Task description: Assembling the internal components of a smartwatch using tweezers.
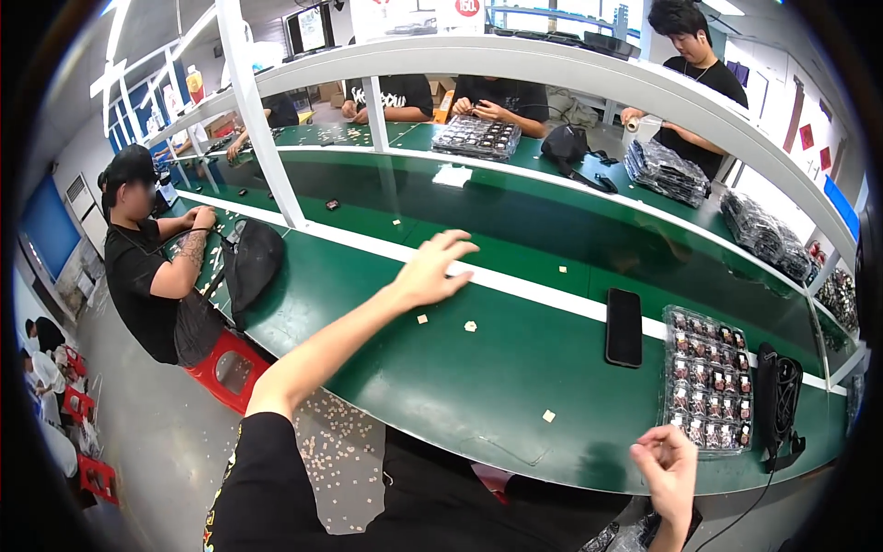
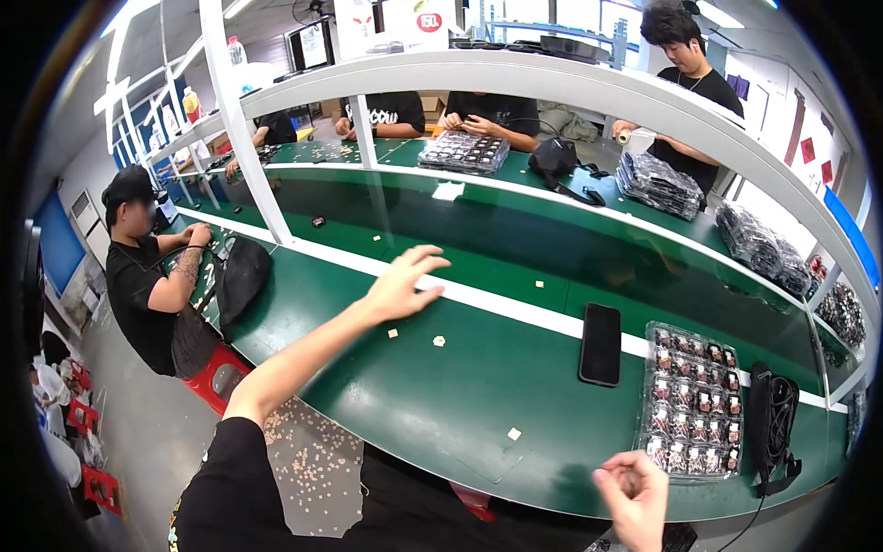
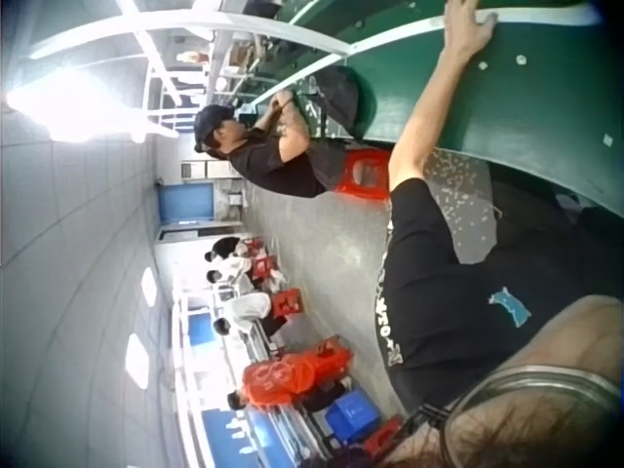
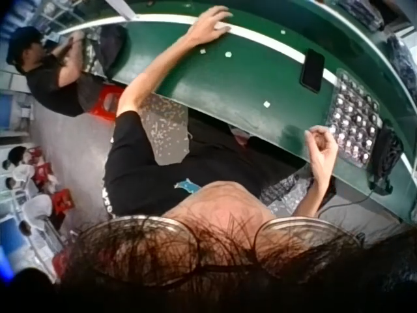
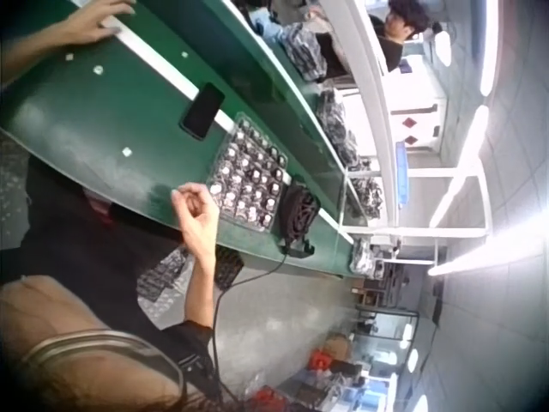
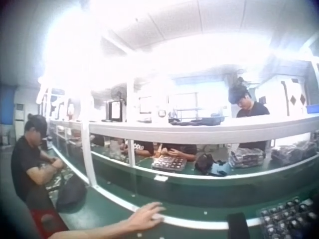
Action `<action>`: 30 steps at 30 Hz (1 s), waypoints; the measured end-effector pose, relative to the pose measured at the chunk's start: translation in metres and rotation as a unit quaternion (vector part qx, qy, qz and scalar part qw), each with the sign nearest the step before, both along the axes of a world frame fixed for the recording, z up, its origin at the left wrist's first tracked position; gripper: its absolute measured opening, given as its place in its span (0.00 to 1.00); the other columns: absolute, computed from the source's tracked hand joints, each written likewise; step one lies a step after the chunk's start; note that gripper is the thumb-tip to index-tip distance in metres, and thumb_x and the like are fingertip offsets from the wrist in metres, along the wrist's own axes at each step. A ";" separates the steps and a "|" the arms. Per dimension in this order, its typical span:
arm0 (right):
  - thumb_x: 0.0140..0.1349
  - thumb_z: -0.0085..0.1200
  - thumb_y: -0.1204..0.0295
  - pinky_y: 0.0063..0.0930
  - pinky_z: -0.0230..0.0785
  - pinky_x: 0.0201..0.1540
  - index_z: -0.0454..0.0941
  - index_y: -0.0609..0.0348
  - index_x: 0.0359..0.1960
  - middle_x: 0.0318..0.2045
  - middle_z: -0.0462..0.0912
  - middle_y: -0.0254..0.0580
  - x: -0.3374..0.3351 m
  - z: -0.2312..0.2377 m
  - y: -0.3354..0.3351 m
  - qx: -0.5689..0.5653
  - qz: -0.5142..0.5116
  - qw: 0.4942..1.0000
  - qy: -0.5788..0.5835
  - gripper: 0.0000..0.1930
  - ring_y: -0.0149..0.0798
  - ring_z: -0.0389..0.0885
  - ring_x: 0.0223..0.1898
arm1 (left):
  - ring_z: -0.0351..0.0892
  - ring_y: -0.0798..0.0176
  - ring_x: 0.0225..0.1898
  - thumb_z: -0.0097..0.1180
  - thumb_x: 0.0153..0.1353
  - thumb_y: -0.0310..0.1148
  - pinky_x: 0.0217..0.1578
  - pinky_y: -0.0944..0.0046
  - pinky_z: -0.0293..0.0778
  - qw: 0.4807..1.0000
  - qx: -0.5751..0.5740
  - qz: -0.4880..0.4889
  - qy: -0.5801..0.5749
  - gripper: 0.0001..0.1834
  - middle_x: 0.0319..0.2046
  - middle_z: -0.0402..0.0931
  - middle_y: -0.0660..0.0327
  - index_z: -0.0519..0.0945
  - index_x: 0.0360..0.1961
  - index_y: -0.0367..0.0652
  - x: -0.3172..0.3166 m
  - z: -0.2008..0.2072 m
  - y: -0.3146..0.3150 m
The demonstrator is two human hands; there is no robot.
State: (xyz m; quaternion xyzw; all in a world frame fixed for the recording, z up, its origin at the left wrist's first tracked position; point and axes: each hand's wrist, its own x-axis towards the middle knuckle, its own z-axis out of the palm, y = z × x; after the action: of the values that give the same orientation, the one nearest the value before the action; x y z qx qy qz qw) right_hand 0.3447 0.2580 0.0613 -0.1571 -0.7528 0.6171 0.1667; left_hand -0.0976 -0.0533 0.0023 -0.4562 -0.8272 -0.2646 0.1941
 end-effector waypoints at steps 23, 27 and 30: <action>0.72 0.70 0.78 0.18 0.62 0.27 0.86 0.64 0.42 0.22 0.78 0.26 -0.162 -0.060 -0.010 0.151 -0.008 0.987 0.056 0.05 0.17 0.68 0.25 | 0.82 0.38 0.65 0.57 0.80 0.42 0.64 0.40 0.78 0.890 0.000 0.455 0.015 0.23 0.64 0.84 0.50 0.78 0.69 0.45 -0.290 -0.064 -0.264; 0.67 0.74 0.75 0.27 0.71 0.25 0.87 0.60 0.41 0.27 0.84 0.36 -0.142 -0.043 0.003 0.353 -0.079 0.929 0.071 0.07 0.30 0.79 0.21 | 0.86 0.39 0.62 0.58 0.82 0.42 0.63 0.46 0.80 0.916 0.018 0.400 -0.021 0.24 0.61 0.86 0.43 0.78 0.71 0.42 -0.313 -0.079 -0.252; 0.63 0.76 0.70 0.37 0.75 0.26 0.86 0.56 0.44 0.32 0.87 0.41 -0.122 -0.007 0.016 0.526 -0.171 0.833 -0.011 0.12 0.44 0.85 0.23 | 0.88 0.42 0.59 0.59 0.82 0.43 0.60 0.50 0.80 0.924 0.018 0.379 -0.056 0.24 0.58 0.88 0.43 0.79 0.71 0.42 -0.321 -0.091 -0.260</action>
State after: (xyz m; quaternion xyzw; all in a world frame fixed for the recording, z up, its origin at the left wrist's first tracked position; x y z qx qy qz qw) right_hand 0.2230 0.2739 0.0546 -0.1788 -0.9267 0.0875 0.3189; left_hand -0.4188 -0.3133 -0.0890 -0.0898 -0.9429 -0.2113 0.2411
